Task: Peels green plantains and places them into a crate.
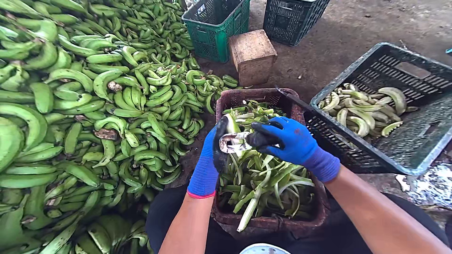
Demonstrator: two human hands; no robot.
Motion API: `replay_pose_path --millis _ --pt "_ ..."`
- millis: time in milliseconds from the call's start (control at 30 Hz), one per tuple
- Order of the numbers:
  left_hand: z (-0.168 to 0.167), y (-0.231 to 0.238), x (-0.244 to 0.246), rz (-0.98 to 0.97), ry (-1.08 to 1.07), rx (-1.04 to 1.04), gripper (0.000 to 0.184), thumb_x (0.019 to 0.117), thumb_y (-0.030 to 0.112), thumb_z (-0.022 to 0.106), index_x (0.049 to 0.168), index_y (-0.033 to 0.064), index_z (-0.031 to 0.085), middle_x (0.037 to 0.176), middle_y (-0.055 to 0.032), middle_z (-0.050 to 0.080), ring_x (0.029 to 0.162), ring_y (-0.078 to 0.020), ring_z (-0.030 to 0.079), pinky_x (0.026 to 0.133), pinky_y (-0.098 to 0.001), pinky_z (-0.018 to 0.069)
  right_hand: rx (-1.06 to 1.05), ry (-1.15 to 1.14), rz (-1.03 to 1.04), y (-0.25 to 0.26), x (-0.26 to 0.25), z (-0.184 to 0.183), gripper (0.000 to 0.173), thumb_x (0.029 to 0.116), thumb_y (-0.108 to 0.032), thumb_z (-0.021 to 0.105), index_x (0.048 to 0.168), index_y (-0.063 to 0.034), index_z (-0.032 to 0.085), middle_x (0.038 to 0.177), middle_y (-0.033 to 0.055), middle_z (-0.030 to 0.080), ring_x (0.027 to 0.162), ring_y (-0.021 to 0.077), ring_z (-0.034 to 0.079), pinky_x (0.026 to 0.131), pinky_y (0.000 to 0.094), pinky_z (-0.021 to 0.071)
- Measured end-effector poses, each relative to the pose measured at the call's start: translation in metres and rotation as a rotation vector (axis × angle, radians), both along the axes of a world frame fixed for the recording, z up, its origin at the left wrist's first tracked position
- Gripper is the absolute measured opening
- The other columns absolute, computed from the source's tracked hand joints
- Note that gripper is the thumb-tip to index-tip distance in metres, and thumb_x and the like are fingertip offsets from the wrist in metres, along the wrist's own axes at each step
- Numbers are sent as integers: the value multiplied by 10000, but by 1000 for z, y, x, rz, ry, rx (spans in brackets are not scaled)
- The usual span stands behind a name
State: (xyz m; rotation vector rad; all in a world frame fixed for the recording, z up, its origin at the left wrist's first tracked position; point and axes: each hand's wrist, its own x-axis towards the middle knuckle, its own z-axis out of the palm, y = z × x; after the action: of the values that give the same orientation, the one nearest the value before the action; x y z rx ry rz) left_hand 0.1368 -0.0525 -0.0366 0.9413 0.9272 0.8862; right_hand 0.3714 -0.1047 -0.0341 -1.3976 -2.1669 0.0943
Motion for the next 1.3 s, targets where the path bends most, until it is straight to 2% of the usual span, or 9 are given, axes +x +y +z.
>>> replay_pose_path --millis 333,500,633,733,833,900,1033,1167,1300 --pt "17 6 0 58 -588 -316 392 1073 390 361 1083 112 637 940 -74 693 829 -166 714 675 -317 615 220 -29 27 0 3 10 493 850 -455 692 1261 -187 742 1077 174 702 986 372 668 777 528 521" --pt "23 -8 18 90 -346 -18 406 1107 326 278 1031 152 637 825 2 695 726 -72 686 628 -236 585 3 18 -87 -2 -1 15 553 891 -418 639 1378 -157 664 1107 186 694 968 373 683 767 557 552" --pt "24 -25 30 -31 205 227 424 1101 274 298 1437 103 492 1070 -43 664 872 -65 643 761 -253 549 -501 106 -255 6 -2 28 428 1076 -384 477 1447 -204 590 1235 133 703 1105 333 682 930 615 514" --pt "20 -26 33 -68 313 247 420 1089 198 300 1423 61 515 1090 -75 646 869 -81 616 793 -276 529 -697 223 -322 13 -2 21 415 1113 -391 385 1314 -159 663 930 131 711 763 279 676 732 531 541" --pt "15 -13 27 3 73 68 394 1110 269 260 1221 81 588 789 -14 633 613 -65 600 562 -211 527 -646 246 -307 9 0 14 397 1099 -379 442 1374 -172 639 1028 121 733 875 272 701 825 543 545" --pt "10 -2 15 26 -181 -70 419 1104 403 296 1152 134 614 790 -14 648 621 -83 629 545 -229 552 -492 225 -182 1 3 11 437 1041 -359 538 1431 -170 601 1211 120 709 1069 287 692 932 575 529" --pt "8 9 1 14 -418 -243 422 1075 445 343 1140 140 627 839 -22 666 675 -100 668 587 -249 584 -1 18 99 -9 9 1 545 863 -509 640 1272 -160 729 1046 150 719 933 334 694 762 526 560" --pt "16 -11 11 17 -158 -18 353 1110 287 306 1141 122 616 828 24 662 706 -28 641 640 -192 552 -41 17 33 -8 1 9 520 890 -466 645 1319 -179 708 1044 161 710 919 351 691 746 541 555" --pt "23 -16 14 2 23 182 386 1098 249 320 1327 112 599 1013 -9 688 829 -66 661 736 -234 572 -386 196 -227 9 18 18 415 1025 -252 588 1430 -162 608 1254 188 665 1122 378 653 946 631 500"
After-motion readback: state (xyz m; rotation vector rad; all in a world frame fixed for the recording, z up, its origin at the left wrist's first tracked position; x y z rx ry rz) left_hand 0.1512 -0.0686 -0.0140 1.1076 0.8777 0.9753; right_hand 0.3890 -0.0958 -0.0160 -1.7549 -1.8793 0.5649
